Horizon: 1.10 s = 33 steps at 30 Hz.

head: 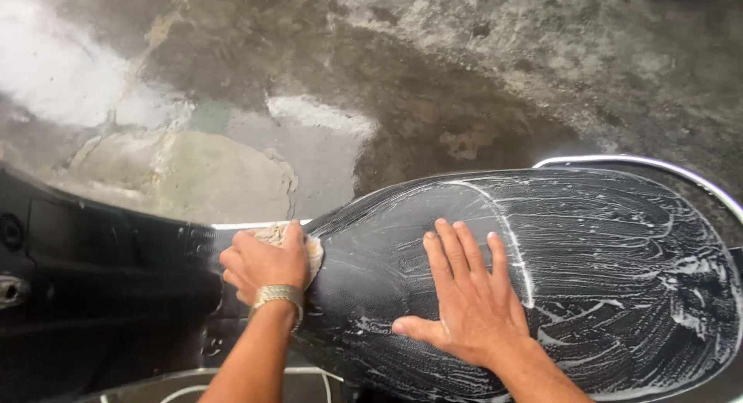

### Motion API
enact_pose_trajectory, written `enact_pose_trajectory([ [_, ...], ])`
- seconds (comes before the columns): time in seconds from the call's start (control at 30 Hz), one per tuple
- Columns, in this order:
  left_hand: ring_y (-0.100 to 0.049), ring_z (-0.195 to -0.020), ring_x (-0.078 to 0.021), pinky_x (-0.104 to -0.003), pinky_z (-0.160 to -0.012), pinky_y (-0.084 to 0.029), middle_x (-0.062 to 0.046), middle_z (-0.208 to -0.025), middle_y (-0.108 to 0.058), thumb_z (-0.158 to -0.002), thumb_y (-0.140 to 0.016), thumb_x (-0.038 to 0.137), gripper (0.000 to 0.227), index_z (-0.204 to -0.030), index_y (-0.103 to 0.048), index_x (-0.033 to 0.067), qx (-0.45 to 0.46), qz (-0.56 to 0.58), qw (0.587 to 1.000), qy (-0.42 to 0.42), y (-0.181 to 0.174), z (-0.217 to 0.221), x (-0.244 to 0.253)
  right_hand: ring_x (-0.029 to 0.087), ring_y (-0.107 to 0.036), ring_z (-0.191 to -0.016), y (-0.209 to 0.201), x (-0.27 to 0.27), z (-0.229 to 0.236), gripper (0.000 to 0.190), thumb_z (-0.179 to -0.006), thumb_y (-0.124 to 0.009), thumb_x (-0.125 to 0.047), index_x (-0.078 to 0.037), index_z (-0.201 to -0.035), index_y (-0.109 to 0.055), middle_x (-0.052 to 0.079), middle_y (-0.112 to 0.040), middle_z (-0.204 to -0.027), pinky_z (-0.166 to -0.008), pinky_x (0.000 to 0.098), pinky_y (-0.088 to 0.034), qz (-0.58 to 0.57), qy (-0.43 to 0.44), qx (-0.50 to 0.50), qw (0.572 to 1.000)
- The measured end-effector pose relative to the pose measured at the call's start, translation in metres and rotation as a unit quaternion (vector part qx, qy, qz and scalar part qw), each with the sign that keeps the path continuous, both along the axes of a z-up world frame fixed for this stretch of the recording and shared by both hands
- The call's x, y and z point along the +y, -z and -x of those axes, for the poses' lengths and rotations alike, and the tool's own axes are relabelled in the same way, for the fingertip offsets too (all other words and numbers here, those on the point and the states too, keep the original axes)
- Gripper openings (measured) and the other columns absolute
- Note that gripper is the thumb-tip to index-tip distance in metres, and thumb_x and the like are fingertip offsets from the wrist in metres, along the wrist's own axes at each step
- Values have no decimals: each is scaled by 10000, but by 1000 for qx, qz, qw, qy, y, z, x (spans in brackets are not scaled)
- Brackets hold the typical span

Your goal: Scrubbing a motorcycle seat with a sponge and soapy water

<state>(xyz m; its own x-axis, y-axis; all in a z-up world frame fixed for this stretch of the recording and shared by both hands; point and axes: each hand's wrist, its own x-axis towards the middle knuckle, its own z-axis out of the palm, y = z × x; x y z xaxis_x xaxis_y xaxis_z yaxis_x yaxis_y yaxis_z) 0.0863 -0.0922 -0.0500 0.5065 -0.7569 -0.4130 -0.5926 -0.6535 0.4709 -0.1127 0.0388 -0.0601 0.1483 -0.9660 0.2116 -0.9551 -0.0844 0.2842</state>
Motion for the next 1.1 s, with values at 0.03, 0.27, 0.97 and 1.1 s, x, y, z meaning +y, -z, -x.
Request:
enact_pose_trajectory([
  [0.03,-400,-1084,-269,-449,-855,-416,-141,-1190,-427,-731,-622,531,597,-1096,-457,88,-3,16,1000,-2,-5,2,3,249,-99,-1367,1,0,-1,1186,-603,-323,-966,-81,-1377,-171,105,-126,-1477,-1095,503,-32,9,1,26,1000],
  [0.27,-491,-891,-316,-459,-783,-424,-171,-1026,-440,-705,-636,420,493,-1030,-492,78,58,105,968,-220,15,-15,43,258,-139,-1366,-3,0,-8,1164,-601,-326,-943,-71,-1364,-207,107,-173,-1468,-1090,509,-74,6,-3,6,1000],
  [0.97,-479,-752,-260,-407,-665,-417,-95,-870,-514,-884,-365,525,433,-919,-494,112,-154,172,909,348,25,36,-3,261,-184,-1342,-4,1,-8,1225,-542,-412,-936,-24,-1343,-250,126,-216,-1448,-1076,531,-86,-24,27,-23,999],
  [1.1,-497,-796,-318,-458,-687,-400,-117,-874,-514,-863,-369,487,397,-849,-460,100,-154,200,895,368,11,51,-15,263,-201,-1337,-3,-9,-3,1257,-496,-477,-929,-25,-1340,-254,126,-232,-1441,-1085,525,-89,1,26,-22,999],
])
